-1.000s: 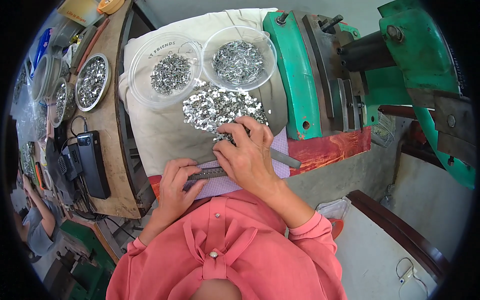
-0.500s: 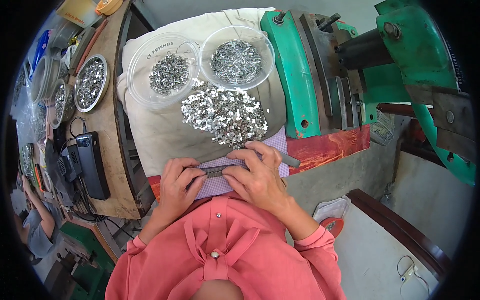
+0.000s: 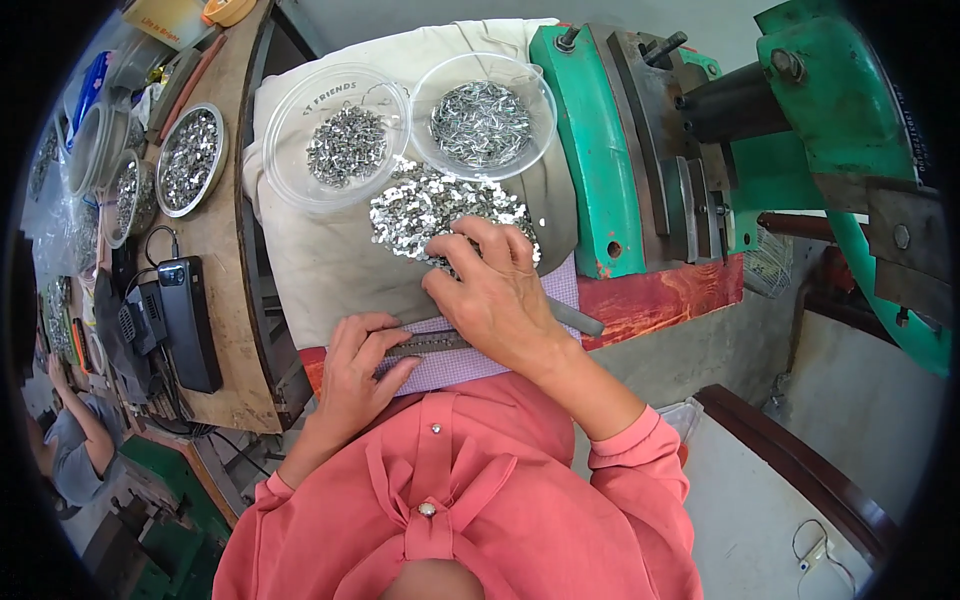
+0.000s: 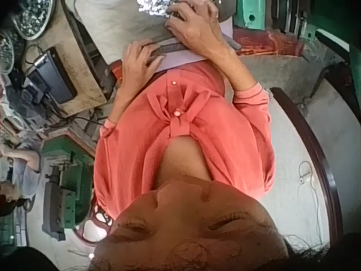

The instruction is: The person inserts small metal pieces into a metal holder, presses the loaded holder using a stamping machine, and removes the holder to assemble more metal pieces by hand.

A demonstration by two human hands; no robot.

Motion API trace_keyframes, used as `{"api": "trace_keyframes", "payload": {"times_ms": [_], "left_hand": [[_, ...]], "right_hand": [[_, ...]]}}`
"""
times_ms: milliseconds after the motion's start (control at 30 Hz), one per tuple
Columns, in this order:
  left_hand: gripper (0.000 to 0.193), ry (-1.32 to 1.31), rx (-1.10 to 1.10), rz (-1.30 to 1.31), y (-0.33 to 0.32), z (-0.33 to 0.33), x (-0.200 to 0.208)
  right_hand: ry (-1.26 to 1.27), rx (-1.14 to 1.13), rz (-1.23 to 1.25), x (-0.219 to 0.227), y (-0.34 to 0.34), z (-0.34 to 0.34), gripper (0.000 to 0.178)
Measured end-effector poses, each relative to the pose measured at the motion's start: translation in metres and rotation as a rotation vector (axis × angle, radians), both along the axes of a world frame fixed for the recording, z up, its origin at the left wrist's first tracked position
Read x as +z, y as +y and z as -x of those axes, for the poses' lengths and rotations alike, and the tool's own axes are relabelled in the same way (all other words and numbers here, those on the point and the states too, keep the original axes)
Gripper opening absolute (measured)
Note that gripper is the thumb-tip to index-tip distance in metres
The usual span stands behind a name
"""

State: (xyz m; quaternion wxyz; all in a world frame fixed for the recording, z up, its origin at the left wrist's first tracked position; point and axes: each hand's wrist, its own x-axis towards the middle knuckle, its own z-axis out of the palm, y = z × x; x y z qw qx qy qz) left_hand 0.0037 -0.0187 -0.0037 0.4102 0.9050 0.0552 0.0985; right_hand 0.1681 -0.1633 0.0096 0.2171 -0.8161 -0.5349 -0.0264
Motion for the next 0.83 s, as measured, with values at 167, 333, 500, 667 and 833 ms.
{"api": "trace_keyframes", "payload": {"times_ms": [167, 333, 500, 667, 833], "left_hand": [[0.032, -0.021, -0.015, -0.001, 0.001, -0.004, 0.001], [0.028, -0.03, -0.046, -0.007, -0.007, -0.016, 0.006], [0.019, -0.064, -0.089, -0.024, -0.021, -0.026, 0.004], [0.013, -0.018, -0.091, -0.026, -0.024, -0.029, 0.003], [0.017, -0.001, -0.067, 0.039, -0.022, -0.028, 0.004]], "right_hand": [[-0.043, -0.036, -0.043, 0.0, 0.002, 0.005, 0.006], [0.002, -0.089, -0.033, 0.004, 0.002, 0.006, 0.01], [-0.017, -0.12, -0.017, 0.004, -0.002, 0.01, 0.013], [0.088, -0.257, -0.099, 0.011, -0.02, 0.007, 0.016], [0.171, -0.287, -0.121, 0.007, -0.049, 0.025, 0.02]]}}
